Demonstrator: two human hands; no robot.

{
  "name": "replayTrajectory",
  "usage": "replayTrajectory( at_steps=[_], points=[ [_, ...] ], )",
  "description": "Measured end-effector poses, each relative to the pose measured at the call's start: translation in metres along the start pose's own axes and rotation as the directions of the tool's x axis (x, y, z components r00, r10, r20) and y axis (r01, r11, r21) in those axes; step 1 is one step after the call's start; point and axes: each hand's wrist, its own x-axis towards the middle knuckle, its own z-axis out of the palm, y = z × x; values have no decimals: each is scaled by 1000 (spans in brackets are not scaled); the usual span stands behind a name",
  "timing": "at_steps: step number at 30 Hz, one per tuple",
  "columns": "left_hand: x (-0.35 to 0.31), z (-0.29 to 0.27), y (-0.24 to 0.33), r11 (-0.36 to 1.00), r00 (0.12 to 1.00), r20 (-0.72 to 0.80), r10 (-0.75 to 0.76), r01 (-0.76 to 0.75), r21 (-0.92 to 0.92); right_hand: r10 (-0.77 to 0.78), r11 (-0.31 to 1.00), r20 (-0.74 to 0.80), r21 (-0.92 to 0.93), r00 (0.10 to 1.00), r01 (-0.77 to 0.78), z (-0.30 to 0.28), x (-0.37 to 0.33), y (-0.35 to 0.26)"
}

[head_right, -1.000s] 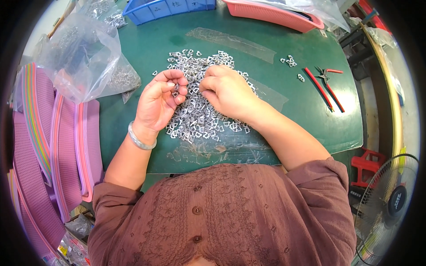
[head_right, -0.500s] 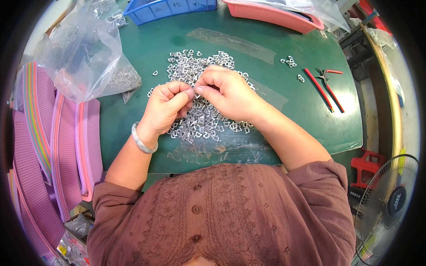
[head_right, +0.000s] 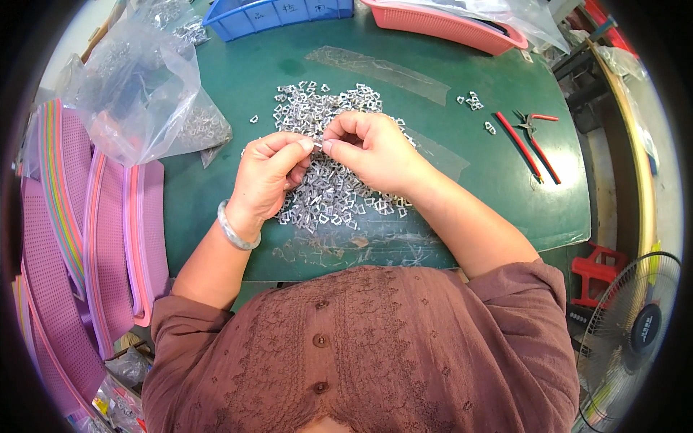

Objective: The person joins small metal zipper sliders with corresponding metal zipper pulls by hand, working over a large pile of components on a green workbench.

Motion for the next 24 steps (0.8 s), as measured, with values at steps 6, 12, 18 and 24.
replayTrajectory(
  at_steps=[6,12,18,24],
  points=[
    [1,-2,-1,999,997,73,15,-18,51,92,982,62,159,994,-101,-4,0,4],
    [0,-2,-2,993,993,100,64,-74,96,13,985,32,172,999,-18,-2,0,4],
    [1,-1,-3,975,986,94,136,-150,164,62,989,63,132,996,-70,-5,-1,1],
    [1,-3,-2,970,983,149,109,-138,200,87,993,66,71,994,-91,-5,-2,-1]
  ],
)
